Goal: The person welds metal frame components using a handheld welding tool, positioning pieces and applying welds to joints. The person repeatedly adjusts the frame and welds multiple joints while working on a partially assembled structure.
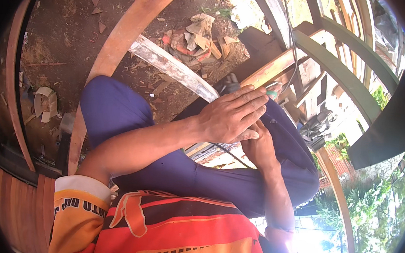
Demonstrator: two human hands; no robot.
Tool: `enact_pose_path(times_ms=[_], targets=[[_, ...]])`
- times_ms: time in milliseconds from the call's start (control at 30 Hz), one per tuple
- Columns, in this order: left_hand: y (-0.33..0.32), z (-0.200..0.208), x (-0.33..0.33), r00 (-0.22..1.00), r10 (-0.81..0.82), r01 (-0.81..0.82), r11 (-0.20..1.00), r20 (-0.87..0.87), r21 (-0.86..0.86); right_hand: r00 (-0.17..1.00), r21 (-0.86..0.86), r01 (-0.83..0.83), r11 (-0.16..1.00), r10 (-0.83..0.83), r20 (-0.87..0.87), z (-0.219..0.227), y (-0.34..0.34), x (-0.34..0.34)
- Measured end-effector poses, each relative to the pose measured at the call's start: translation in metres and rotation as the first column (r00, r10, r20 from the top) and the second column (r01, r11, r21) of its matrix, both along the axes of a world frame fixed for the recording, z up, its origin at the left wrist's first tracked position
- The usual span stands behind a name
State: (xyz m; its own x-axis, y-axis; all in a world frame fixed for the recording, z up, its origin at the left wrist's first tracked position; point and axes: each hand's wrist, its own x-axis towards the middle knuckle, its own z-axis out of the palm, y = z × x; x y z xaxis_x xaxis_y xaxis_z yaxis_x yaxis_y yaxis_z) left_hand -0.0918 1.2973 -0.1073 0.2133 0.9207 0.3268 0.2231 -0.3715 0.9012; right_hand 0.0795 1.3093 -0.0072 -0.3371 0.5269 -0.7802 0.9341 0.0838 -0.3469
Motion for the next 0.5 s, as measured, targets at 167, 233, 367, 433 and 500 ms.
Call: enact_pose_path(times_ms=[167,233,367,433,500], targets=[[-0.01,0.01,-0.004,0.987,-0.071,0.065,0.997,0.147,0.046,0.985,-0.345,-0.027,0.938,0.084,0.15,0.008,0.007,-0.007],[-0.008,0.011,-0.004,0.991,-0.096,0.095,0.995,0.088,0.015,0.997,-0.086,0.002,0.996,0.005,0.081,0.001,0.003,0.011],[-0.011,0.011,-0.003,0.992,-0.116,0.111,0.988,-0.046,-0.108,0.973,0.09,0.233,0.968,-0.232,-0.013,0.012,0.033,-0.01],[-0.016,0.011,0.0,0.978,-0.197,0.184,0.97,-0.07,-0.16,0.984,0.049,0.178,0.983,-0.179,0.006,0.017,0.032,-0.008],[-0.023,0.012,0.005,0.968,-0.23,0.212,0.963,-0.103,-0.165,0.99,-0.052,0.143,0.988,-0.142,0.015,0.015,0.027,-0.007]])
